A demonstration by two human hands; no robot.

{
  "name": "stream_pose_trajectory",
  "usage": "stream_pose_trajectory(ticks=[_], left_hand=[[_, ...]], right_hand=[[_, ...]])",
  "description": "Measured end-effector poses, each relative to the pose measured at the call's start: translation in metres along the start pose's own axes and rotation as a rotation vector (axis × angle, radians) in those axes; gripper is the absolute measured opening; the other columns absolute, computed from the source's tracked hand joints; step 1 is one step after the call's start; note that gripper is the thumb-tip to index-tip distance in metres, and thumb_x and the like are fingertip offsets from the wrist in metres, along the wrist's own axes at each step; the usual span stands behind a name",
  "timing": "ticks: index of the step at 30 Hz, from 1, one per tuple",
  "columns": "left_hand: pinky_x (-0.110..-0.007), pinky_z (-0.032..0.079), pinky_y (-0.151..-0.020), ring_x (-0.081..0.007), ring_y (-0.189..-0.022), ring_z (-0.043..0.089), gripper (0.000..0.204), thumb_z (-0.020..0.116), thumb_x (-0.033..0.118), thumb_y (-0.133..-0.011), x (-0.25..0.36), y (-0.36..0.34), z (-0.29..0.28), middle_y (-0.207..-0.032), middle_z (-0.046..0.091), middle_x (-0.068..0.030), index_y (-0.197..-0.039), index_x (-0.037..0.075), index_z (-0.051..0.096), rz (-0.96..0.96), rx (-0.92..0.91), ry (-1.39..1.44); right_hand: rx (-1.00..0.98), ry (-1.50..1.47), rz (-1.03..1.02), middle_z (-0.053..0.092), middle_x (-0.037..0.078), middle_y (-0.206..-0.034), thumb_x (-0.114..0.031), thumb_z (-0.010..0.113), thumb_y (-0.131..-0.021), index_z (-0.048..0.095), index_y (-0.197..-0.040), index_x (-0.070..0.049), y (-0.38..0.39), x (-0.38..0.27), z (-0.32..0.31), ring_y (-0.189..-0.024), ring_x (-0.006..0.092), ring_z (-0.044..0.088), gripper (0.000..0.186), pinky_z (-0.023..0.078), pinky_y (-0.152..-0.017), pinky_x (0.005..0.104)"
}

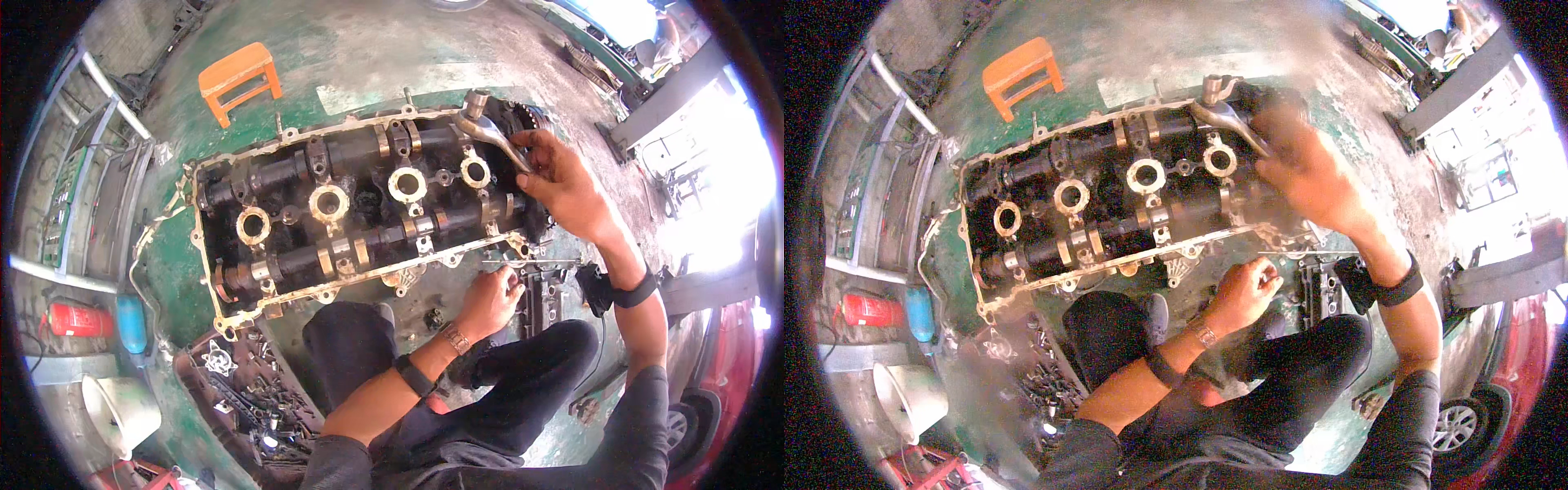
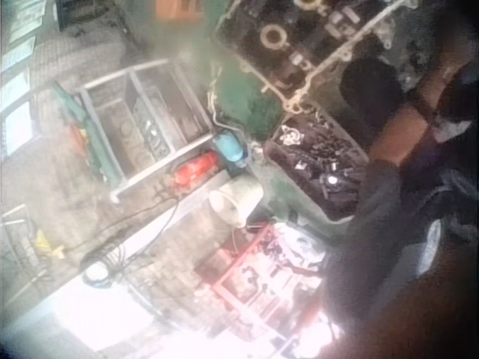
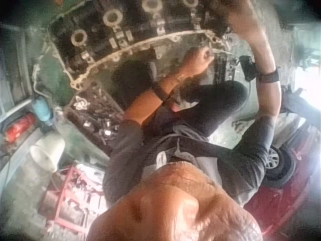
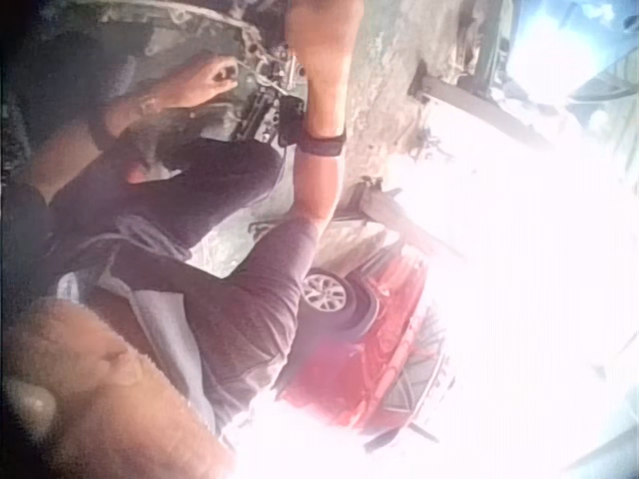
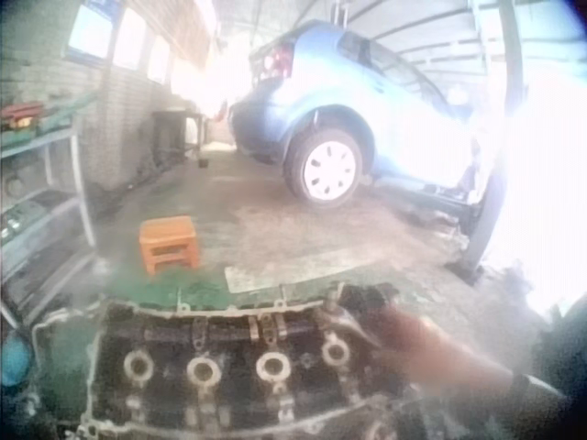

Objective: The person works on a disassembled engine block, using a socket wrench to loosen and remove bolts from the camshaft area. They then use a screwdriver to pry out and remove a camshaft bearing cap, placing it aside.

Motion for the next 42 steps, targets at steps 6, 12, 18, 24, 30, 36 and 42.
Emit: stream_pose_trajectory(ticks=[6, 12, 18, 24, 30, 36, 42], left_hand=[[-0.042, 0.052, -0.064, -0.0351, -0.069, 0.068, 0.019, 0.069, 0.02, -0.089, -0.005, -0.001, 0.0, -0.076, 0.069, -0.0186, -0.088, 0.002, 0.063, -0.033, -0.022, 0.007], [-0.043, 0.052, -0.065, -0.0355, -0.07, 0.068, 0.019, 0.069, 0.02, -0.089, -0.002, 0.0, -0.003, -0.075, 0.068, -0.0193, -0.088, 0.002, 0.063, -0.019, -0.019, -0.047], [-0.043, 0.052, -0.064, -0.0363, -0.069, 0.067, 0.02, 0.069, 0.02, -0.089, -0.002, 0.002, -0.001, -0.075, 0.068, -0.0194, -0.088, 0.001, 0.062, 0.016, -0.009, 0.002], [-0.044, 0.05, -0.064, -0.0375, -0.069, 0.066, 0.019, 0.068, 0.019, -0.089, -0.001, 0.003, -0.001, -0.076, 0.067, -0.0197, -0.088, 0.001, 0.061, 0.011, 0.0, 0.036], [-0.045, 0.05, -0.064, -0.0374, -0.069, 0.065, 0.02, 0.068, 0.02, -0.088, 0.004, 0.002, -0.003, -0.075, 0.066, -0.0192, -0.087, 0.002, 0.06, 0.012, -0.01, 0.029], [-0.046, 0.05, -0.064, -0.0386, -0.07, 0.065, 0.02, 0.068, 0.02, -0.088, 0.001, 0.002, -0.008, -0.076, 0.066, -0.0191, -0.087, 0.002, 0.06, 0.005, 0.003, 0.042], [-0.046, 0.05, -0.065, -0.0391, -0.07, 0.065, 0.021, 0.068, 0.02, -0.088, 0.001, 0.003, -0.008, -0.076, 0.066, -0.0194, -0.087, 0.001, 0.059, -0.006, -0.005, 0.027]], right_hand=[[0.16, 0.234, -0.047, 0.061, 0.011, -0.093, -0.002, 0.058, -0.091, 0.049, -0.124, 0.0, 0.003, 0.001, 0.017, -0.081, 0.0198, 0.056, 0.034, 0.047, -0.071, 0.0334], [0.214, 0.522, -0.078, 0.065, 0.026, -0.077, -0.015, 0.061, -0.089, 0.052, -0.11, 0.001, 0.003, -0.012, 0.026, -0.078, 0.0473, 0.064, 0.027, 0.051, -0.07, 0.0545], [0.209, 0.677, -0.08, 0.065, 0.022, -0.073, -0.025, 0.065, -0.086, 0.058, -0.097, -0.005, 0.002, -0.027, 0.026, -0.072, 0.0444, 0.065, 0.024, 0.051, -0.066, 0.0541], [0.271, 0.734, -0.252, 0.071, 0.017, -0.089, -0.015, 0.08, -0.077, 0.067, -0.107, 0.002, -0.01, -0.066, 0.008, -0.078, 0.0262, 0.071, 0.037, 0.055, -0.07, 0.0346], [0.078, 0.642, -0.456, 0.067, 0.016, -0.105, -0.013, 0.079, -0.076, 0.063, -0.117, -0.001, -0.051, -0.091, 0.045, -0.094, 0.0322, 0.067, 0.046, 0.053, -0.081, 0.04], [-0.075, 0.708, -0.449, 0.063, 0.018, -0.104, -0.023, 0.08, -0.073, 0.064, -0.117, -0.003, -0.083, -0.083, 0.074, -0.104, 0.0381, 0.06, 0.05, 0.05, -0.089, 0.047], [-0.135, 0.687, -0.568, 0.064, 0.019, -0.101, -0.027, 0.082, -0.07, 0.067, -0.107, -0.002, -0.097, -0.071, 0.073, -0.1, 0.04, 0.061, 0.047, 0.051, -0.086, 0.0477]])
Point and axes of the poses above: each hand's wrist, its own y-axis away from the middle knuckle, its own z-axis out of the palm, x = y × z, the point moved 3 cm from there along -y, towards the middle knuckle
